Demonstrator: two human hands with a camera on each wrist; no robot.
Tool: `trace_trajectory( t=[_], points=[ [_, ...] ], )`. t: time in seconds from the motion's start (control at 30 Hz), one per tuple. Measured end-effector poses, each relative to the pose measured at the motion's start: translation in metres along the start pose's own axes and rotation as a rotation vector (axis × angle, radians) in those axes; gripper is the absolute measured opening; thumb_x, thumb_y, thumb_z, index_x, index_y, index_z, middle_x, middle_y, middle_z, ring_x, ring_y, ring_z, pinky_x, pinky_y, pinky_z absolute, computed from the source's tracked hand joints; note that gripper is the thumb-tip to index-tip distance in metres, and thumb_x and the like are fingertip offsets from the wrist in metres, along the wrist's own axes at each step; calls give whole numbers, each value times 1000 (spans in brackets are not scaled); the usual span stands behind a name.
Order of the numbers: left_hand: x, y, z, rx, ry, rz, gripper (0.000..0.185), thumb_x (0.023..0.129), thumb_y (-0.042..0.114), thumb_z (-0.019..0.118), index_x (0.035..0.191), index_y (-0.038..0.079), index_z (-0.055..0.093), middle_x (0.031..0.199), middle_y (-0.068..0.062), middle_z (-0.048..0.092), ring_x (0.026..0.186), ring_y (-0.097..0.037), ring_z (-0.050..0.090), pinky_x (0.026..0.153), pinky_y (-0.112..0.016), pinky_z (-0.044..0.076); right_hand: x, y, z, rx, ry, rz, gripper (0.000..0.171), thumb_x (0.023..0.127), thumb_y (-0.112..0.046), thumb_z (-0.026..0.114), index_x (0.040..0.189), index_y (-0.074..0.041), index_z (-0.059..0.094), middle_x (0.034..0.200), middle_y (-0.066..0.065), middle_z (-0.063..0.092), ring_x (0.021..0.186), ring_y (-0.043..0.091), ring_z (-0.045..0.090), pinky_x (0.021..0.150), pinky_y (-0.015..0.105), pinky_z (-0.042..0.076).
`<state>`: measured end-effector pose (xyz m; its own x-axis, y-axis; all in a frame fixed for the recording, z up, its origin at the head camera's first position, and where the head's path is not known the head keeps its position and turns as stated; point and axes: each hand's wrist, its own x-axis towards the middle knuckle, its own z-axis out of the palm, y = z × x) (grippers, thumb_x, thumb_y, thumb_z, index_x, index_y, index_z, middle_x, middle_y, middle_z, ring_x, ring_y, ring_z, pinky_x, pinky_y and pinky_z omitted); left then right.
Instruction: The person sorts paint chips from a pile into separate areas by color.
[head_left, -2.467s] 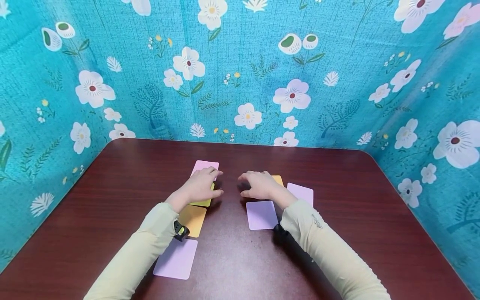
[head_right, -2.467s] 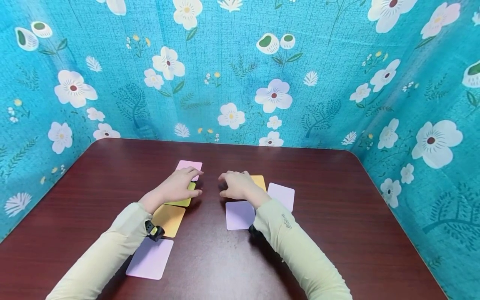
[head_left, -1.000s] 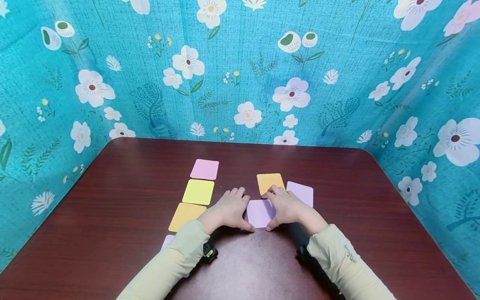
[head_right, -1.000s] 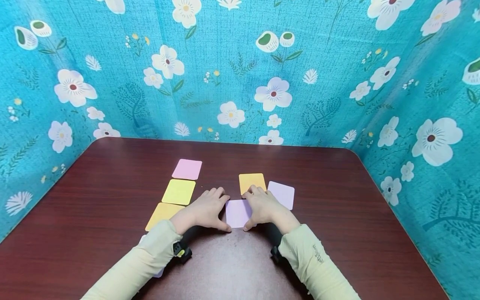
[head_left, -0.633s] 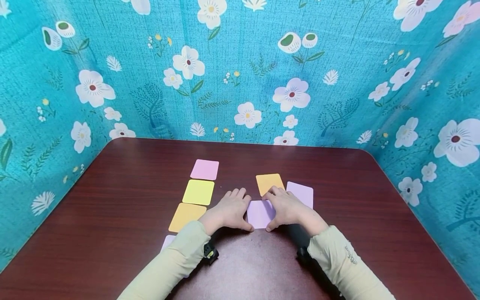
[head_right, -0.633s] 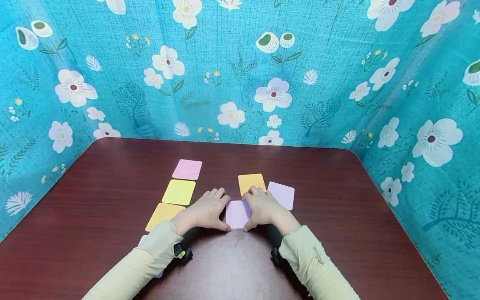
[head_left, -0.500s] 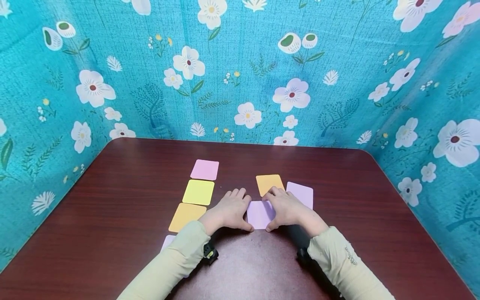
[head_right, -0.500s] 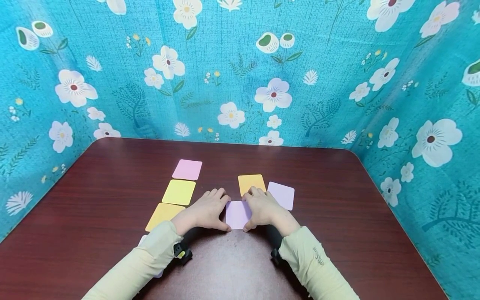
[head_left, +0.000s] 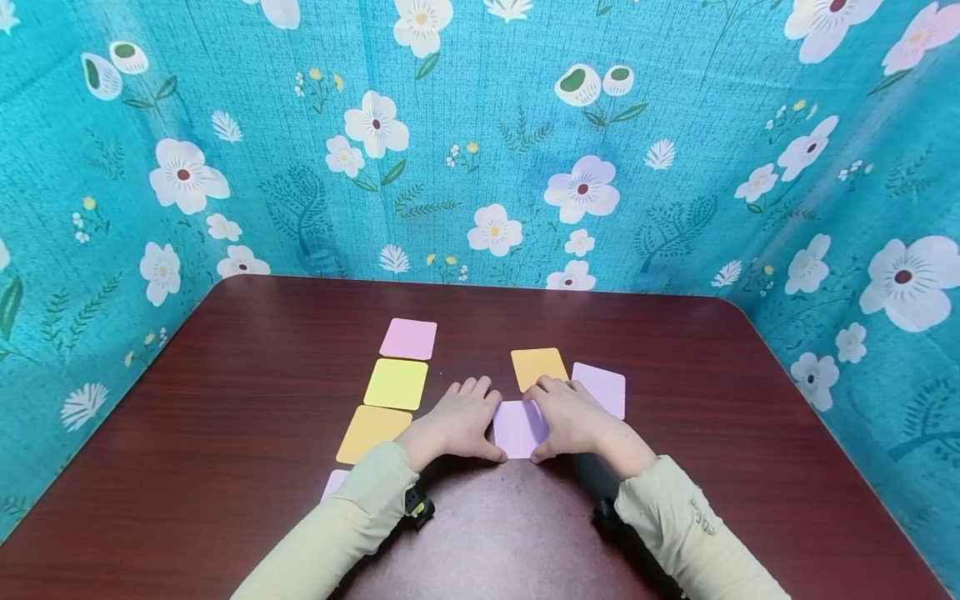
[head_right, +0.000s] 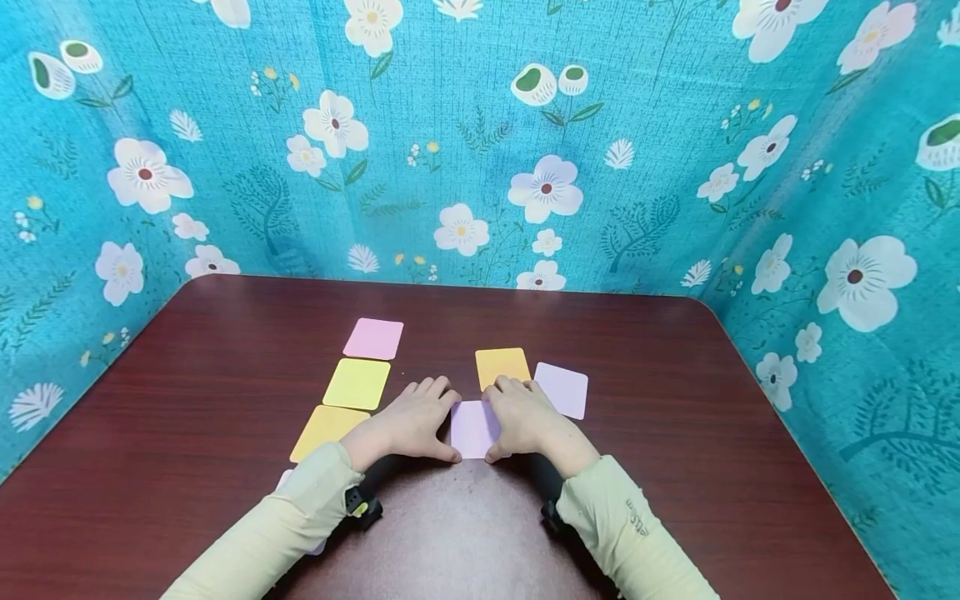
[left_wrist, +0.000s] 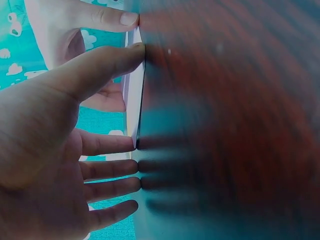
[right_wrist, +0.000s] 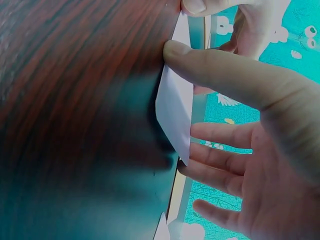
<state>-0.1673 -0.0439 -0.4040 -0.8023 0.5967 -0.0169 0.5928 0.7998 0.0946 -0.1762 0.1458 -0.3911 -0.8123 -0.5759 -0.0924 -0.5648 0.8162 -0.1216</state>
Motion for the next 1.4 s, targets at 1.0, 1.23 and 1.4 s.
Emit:
trace_trajectory(
  t=[1.0, 1.23, 1.4],
  points=[
    [5, -35, -11, -66, 37, 22, 72, 64, 47, 74, 119, 5, 54, 111, -4, 50, 99, -22, 51, 81, -38, 41, 23, -2, 2, 26, 101, -54, 79, 64, -50, 73, 124, -3, 50, 117, 10, 50, 106, 23, 48, 87, 47, 39],
    [5, -50, -12, -70, 58, -3, 76, 64, 46, 75, 123, 5, 52, 117, -5, 49, 103, -22, 50, 85, -37, 41, 30, 1, -1, 24, 85, -27, 80, 63, -48, 74, 125, -5, 50, 122, 11, 50, 114, 24, 46, 93, 49, 36],
    [6, -58, -12, -93, 60, -28, 76, 64, 44, 75, 124, 4, 51, 119, -7, 49, 104, -23, 50, 87, -39, 40, 37, 3, -2, 19, 86, -29, 72, 66, -44, 74, 122, -5, 51, 122, 12, 50, 115, 24, 47, 95, 53, 35]
  ],
)
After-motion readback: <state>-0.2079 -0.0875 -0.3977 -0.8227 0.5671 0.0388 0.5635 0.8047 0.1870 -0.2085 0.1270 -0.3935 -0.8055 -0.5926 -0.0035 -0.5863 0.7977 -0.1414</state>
